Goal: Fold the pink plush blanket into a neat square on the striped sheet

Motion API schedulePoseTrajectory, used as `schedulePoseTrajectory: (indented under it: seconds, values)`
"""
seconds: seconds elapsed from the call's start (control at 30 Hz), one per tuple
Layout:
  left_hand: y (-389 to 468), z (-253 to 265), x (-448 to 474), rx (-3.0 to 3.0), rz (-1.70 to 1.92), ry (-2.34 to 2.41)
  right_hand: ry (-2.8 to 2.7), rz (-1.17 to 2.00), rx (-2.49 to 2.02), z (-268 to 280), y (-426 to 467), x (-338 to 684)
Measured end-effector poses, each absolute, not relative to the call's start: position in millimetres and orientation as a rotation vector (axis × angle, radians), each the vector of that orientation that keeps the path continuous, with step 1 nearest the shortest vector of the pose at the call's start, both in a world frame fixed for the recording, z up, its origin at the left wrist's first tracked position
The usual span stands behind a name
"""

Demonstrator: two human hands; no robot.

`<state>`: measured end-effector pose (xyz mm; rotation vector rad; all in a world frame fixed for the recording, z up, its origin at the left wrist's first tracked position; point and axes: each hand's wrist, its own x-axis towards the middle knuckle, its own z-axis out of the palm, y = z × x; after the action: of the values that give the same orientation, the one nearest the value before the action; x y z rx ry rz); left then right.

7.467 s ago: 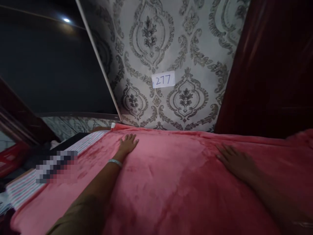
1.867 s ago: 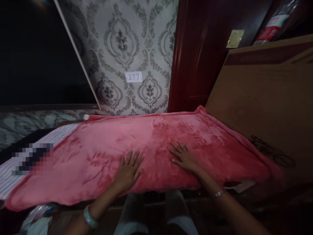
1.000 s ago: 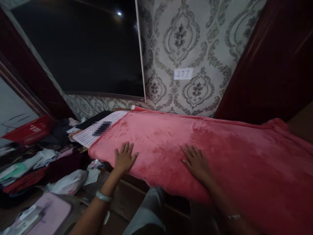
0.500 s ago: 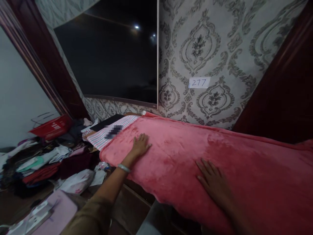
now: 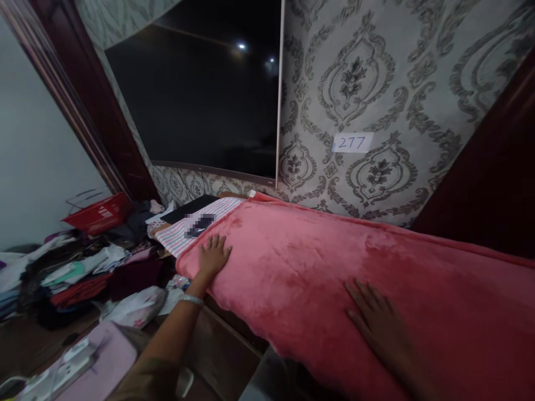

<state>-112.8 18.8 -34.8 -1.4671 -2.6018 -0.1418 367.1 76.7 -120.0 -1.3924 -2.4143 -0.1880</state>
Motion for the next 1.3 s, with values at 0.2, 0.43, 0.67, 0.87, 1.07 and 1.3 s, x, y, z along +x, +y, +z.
schedulePoseTrajectory:
  seconds: [0.2, 0.43, 0.67, 0.87, 1.07, 1.3]
  values:
    - [-24, -37, -128, -1.246, -0.135, -2.684, -2.397, -0.194, -1.384, -122, 77, 366]
    - [-59, -34, -133, -1.081, -0.249, -2.776, -2.386, -0.175, -1.388, -123, 79, 365]
    - [-39, -11, -114, -1.411, -0.198, -2.527, -2.382, -0.192, -1.366, -126, 80, 367]
    - [-6, -22, -92, -1.845, -0.168, -2.445, -2.365, -0.167, -1.342, -136, 84, 372]
    - [5, -21, -89, -1.833, -0.195, -2.411, -2.302, -0.083, -1.249, -148, 86, 380]
    - [76, -10, -77, -2.172, -0.254, -2.326, -2.279, -0.053, -1.249, -139, 119, 390]
